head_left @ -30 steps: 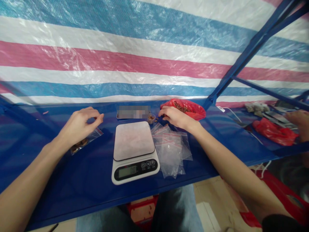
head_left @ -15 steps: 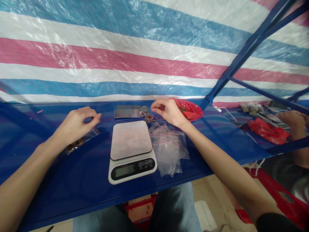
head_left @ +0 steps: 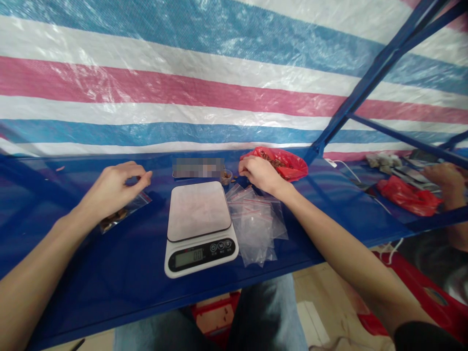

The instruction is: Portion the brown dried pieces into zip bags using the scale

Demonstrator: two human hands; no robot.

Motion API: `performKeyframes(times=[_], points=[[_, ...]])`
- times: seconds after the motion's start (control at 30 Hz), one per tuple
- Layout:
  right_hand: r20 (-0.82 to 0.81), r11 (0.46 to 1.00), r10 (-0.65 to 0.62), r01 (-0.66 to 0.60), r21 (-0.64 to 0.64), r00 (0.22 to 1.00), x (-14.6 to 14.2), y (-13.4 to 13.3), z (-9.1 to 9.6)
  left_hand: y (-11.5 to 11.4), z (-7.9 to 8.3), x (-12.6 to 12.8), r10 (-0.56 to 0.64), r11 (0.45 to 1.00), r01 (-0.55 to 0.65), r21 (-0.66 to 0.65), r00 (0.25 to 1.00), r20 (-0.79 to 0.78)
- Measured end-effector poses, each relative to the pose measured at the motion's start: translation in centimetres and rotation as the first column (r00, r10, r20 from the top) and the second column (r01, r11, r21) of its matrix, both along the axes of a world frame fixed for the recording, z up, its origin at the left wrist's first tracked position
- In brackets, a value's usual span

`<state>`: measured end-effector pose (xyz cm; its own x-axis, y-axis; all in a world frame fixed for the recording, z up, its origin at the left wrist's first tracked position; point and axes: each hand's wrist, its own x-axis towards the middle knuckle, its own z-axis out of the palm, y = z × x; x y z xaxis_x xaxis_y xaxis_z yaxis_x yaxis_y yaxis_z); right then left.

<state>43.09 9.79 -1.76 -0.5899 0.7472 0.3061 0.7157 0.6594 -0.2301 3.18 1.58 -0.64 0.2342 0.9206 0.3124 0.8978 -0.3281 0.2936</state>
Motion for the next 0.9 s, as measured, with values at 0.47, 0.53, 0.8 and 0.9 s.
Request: performKeyframes(times=[0.47, 0.53, 0.8, 0.9], points=[[-0.157, 0.984, 0.053, -0.079, -0.160, 0.986, -0.6, -0.2, -0.3, 0.1, -0.3, 0.0, -0.032, 0.999, 0.031, 0.037, 0.999, 0.032], [-0.118, 0.983, 0.088, -0.105, -0.148, 0.989, -0.9, -0.3, -0.8, 0.1, -0.4, 0.0, -0.034, 0.999, 0.033, 0.038, 0.999, 0.035], [-0.076, 0.994, 0.087, -0.092, -0.064, 0.993, -1.2, -0.8, -0.7, 0.0, -0.3, 0.0, -0.052, 0.998, 0.051, 0.026, 0.998, 0.038], [-0.170, 0.999, 0.034, -0.040, -0.034, 0.985, -0.9, -0.8, 0.2, 0.1, -0.4, -0.1, -0.039, 0.999, 0.038, 0.025, 0.999, 0.035]])
